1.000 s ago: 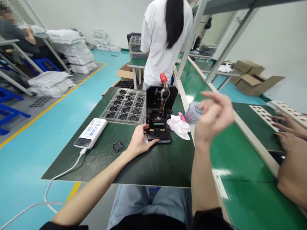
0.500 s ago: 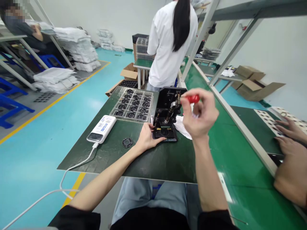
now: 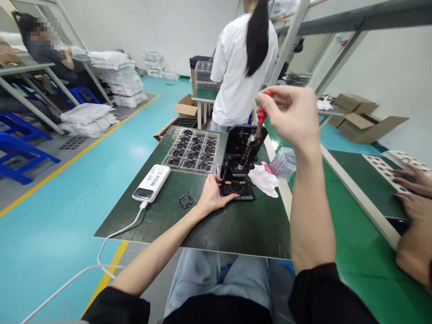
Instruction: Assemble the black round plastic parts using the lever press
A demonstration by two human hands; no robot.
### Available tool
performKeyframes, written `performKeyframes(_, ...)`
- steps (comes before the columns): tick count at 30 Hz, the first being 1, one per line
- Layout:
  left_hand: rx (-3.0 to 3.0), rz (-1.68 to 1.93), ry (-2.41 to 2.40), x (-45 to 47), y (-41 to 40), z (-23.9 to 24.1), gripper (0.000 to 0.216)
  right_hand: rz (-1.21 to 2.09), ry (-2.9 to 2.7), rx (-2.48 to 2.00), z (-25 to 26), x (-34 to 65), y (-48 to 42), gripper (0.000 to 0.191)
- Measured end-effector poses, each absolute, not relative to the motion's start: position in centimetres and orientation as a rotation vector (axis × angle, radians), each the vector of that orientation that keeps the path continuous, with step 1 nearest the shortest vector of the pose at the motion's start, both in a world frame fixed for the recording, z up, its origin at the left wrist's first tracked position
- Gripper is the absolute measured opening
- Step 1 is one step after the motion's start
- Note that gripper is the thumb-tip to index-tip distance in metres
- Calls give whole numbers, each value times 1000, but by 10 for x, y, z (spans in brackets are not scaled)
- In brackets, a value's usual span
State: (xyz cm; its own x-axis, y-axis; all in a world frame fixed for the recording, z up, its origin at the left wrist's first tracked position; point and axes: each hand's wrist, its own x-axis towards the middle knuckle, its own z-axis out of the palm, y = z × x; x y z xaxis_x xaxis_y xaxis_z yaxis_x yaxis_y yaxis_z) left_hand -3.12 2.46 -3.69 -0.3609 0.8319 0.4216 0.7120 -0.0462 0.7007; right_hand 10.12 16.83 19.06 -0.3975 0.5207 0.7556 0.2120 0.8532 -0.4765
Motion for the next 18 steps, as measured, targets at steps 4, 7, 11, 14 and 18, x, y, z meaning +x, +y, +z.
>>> performKeyframes(4,1701,1302,2089,-29,21,-28,67,527,-2028,-752,196,95,218,45)
performKeyframes(7,1741,1104,2099,-40,18,-2,48,387,-1646,-919,147,124,184,42)
performKeyframes(11,1658,707,2383,-75,24,40,19,329,-1808,-1242,57,149,96,43)
performKeyframes(14,1512,523,2596,-99,41,54,24,367,-2117,-1490,19,135,61,35)
performKeyframes(18,1431,310,2650,-111,64,50,32,241,-2331,-1654,27,115,63,45)
